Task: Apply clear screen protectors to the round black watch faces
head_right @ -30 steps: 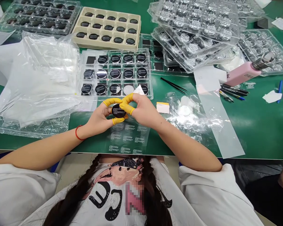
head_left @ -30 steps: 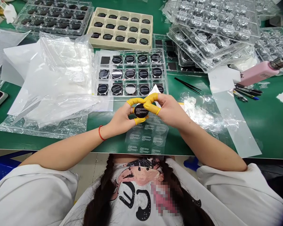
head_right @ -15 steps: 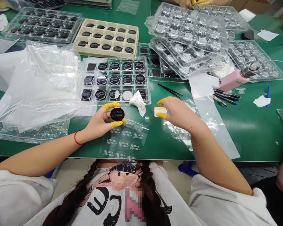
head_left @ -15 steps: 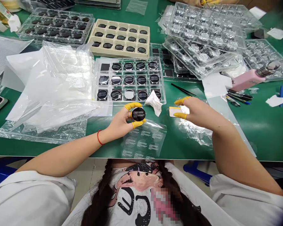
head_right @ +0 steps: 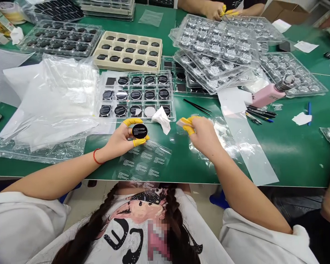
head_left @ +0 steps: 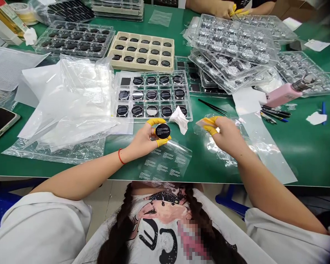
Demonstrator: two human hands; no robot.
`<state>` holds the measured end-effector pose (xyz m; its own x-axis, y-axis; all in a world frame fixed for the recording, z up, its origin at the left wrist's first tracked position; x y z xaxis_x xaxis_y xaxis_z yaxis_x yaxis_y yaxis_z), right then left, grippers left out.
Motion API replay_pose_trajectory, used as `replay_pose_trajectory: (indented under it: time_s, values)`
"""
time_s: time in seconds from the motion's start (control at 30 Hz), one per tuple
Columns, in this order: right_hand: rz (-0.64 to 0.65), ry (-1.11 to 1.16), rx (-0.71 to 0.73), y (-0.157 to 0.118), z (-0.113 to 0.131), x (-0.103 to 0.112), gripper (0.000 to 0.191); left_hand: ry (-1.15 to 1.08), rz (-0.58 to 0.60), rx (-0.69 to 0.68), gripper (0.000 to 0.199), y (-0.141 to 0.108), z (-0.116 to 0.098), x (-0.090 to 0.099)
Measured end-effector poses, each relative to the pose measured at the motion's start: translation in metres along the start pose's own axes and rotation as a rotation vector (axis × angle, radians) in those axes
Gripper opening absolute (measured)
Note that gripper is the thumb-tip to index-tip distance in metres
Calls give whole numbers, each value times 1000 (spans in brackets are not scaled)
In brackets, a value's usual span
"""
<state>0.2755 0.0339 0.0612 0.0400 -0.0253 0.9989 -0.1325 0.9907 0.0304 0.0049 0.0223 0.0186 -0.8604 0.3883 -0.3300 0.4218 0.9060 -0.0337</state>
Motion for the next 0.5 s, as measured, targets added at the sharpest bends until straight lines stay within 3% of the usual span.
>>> replay_pose_trajectory:
  time_s: [0.1,0.2,0.33,0.5]
  values:
    - [-237,330,1,-9,35,16,18,15,-3,-13,54,0,0,0]
    - [-336,506,169,-14,77,17,23,18,1,-34,55,0,-1,-2]
    - [-364,408,367,-13,112,1,21,66,-11,-93,56,1,-1,-1]
    - [-417,265,395,-1,117,-15,21,81,-15,-119,53,3,1,2]
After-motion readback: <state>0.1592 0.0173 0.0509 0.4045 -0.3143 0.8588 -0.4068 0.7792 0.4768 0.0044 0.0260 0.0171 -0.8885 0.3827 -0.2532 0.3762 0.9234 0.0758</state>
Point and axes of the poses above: each hand's wrist, its own y-axis towards the middle knuckle, its own x-axis out of the back of the hand, z = x × y, the point moved 3 cm from there along y, towards the middle knuckle, and after that the axes turned 14 degrees about -y, right-handed, at the moved point
